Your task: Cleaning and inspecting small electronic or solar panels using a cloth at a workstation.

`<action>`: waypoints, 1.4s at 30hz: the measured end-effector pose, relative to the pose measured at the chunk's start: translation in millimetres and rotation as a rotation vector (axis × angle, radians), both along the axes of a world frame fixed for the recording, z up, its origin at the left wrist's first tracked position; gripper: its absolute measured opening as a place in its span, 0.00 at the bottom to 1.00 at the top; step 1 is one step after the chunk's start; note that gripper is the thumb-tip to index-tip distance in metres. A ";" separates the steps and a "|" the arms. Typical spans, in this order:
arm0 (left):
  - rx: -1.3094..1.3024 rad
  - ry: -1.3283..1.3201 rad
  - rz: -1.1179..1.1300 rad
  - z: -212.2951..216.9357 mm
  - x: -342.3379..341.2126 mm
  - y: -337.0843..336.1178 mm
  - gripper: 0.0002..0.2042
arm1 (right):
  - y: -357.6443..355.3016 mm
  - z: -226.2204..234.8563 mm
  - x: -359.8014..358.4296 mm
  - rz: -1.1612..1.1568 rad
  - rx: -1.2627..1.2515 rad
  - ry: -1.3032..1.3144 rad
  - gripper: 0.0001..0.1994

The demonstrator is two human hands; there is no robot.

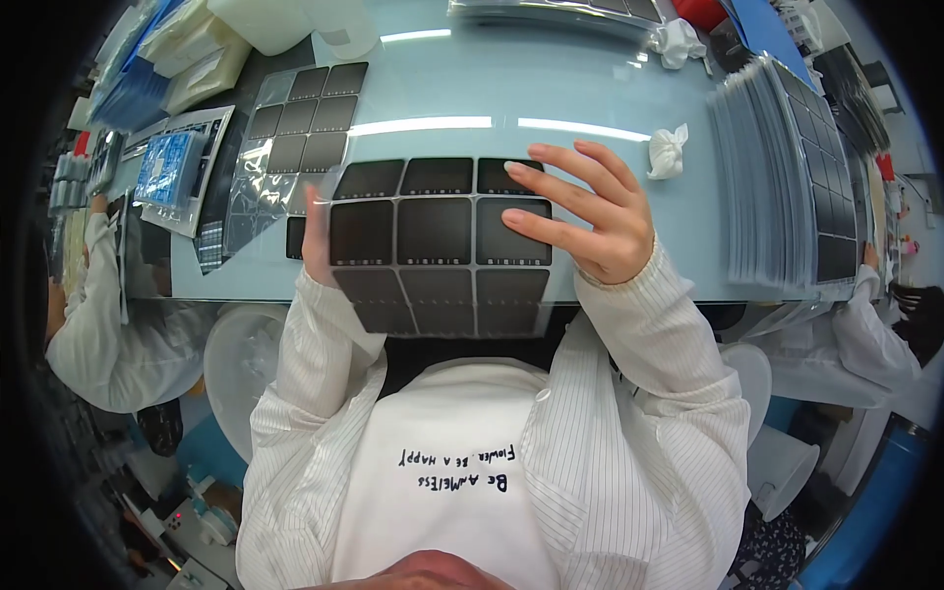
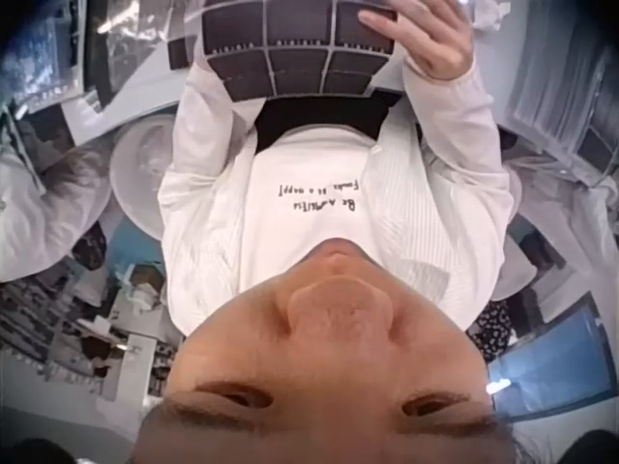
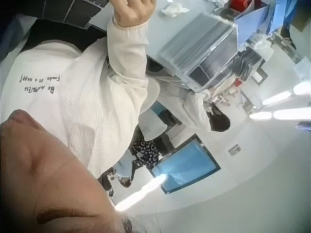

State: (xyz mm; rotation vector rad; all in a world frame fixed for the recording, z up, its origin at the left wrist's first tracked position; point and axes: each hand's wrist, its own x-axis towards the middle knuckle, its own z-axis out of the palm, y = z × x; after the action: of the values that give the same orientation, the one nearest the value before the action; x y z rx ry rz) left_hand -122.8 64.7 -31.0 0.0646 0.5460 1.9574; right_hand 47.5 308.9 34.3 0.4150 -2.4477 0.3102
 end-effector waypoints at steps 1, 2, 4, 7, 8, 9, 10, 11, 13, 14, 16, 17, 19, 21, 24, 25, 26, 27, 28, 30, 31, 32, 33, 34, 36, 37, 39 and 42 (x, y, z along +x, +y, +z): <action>-0.007 -0.002 -0.002 4.2 3.9 -0.9 0.35 | -0.5 -3.3 2.7 -0.014 -0.013 0.012 0.12; 0.078 -0.027 -0.032 6.7 6.9 -1.4 0.35 | -1.3 -0.9 7.5 -0.032 -0.004 -0.011 0.12; 0.309 -0.089 -0.141 -1.1 6.1 -8.4 0.31 | -9.0 -7.2 9.8 -0.137 -0.102 0.014 0.14; -0.141 0.389 -0.027 8.4 8.9 -12.8 0.25 | -19.5 -13.0 14.6 -0.313 -0.317 0.038 0.18; -0.225 0.457 0.019 15.8 13.5 -11.0 0.21 | -22.4 -18.6 16.5 -0.389 -0.798 -0.039 0.16; -0.227 0.458 0.012 17.9 19.6 -9.5 0.21 | -24.5 -21.8 18.7 -0.459 -1.280 -0.117 0.15; -0.248 0.570 0.039 19.5 25.4 -9.6 0.21 | -14.2 -24.0 24.4 -0.387 -1.426 -0.245 0.16; -0.269 0.682 0.066 21.2 30.1 -9.8 0.22 | -4.6 -24.9 30.8 -0.389 -1.431 -0.244 0.16; -0.246 0.757 0.063 29.0 37.1 -13.3 0.24 | 4.7 -23.4 38.9 -0.192 -1.762 -0.580 0.18; -0.238 0.836 -0.005 35.5 40.6 -17.0 0.25 | 3.9 -19.9 41.4 -0.156 -1.652 -0.597 0.16; -0.232 0.915 -0.079 42.7 42.4 -19.0 0.26 | -6.2 -12.4 40.8 -0.207 -1.593 -0.495 0.16; -0.242 0.984 -0.070 44.7 42.0 -19.6 0.28 | -9.8 -10.9 41.3 -0.257 -1.524 -0.394 0.15; -0.269 1.126 -0.044 49.5 41.3 -23.5 0.34 | -10.2 -5.5 44.9 -0.277 -1.461 -0.345 0.15; -0.340 1.070 -0.032 55.1 43.6 -26.7 0.39 | -9.9 14.0 53.2 -0.320 -1.281 -0.584 0.15; -0.327 1.019 0.021 65.9 47.7 -27.5 0.42 | -13.4 19.6 57.3 -0.360 -1.279 -0.539 0.15; -0.328 1.017 0.016 66.4 47.8 -27.1 0.42 | -13.2 20.8 59.5 -0.379 -1.324 -0.542 0.14; -0.309 1.097 0.040 66.3 47.8 -26.4 0.42 | -10.5 20.1 61.9 -0.382 -1.327 -0.543 0.14; -0.290 1.175 0.067 66.2 48.4 -26.2 0.42 | -5.6 18.6 64.4 -0.334 -1.320 -0.554 0.15; -0.292 1.173 0.065 67.0 49.5 -25.8 0.42 | -2.0 17.3 66.5 -0.286 -1.311 -0.564 0.16; -0.300 1.198 0.108 70.1 51.7 -24.7 0.41 | 0.9 15.9 68.9 -0.270 -1.314 -0.544 0.16; -0.303 1.197 0.109 71.3 51.9 -24.1 0.41 | 1.9 15.6 69.7 -0.252 -1.316 -0.522 0.16; -0.309 1.246 0.127 72.1 51.4 -23.2 0.41 | 2.3 15.5 70.6 -0.250 -1.316 -0.524 0.16; -0.312 1.295 0.146 72.3 50.5 -22.7 0.40 | 2.4 15.1 71.1 -0.250 -1.298 -0.502 0.16; -0.314 1.295 0.147 72.7 50.4 -23.4 0.40 | 2.2 14.8 71.5 -0.249 -1.280 -0.479 0.16; -0.310 1.305 0.142 73.8 51.1 -26.2 0.39 | 0.8 16.6 72.1 -0.251 -1.285 -0.490 0.16; -0.315 1.305 0.144 75.3 52.0 -26.6 0.39 | 0.1 16.8 72.0 -0.254 -1.290 -0.499 0.15; -0.352 1.329 0.136 78.9 53.7 -25.3 0.39 | 2.1 16.3 74.9 -0.254 -1.284 -0.500 0.15; -0.345 1.310 0.125 78.8 55.0 -26.8 0.39 | 1.4 19.8 76.6 -0.252 -1.273 -0.498 0.15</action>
State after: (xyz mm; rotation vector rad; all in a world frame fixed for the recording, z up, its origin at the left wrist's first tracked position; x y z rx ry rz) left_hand -67.7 37.9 47.8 1.1555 1.7306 1.6911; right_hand 124.1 310.3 54.0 -0.5754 -2.1288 1.8395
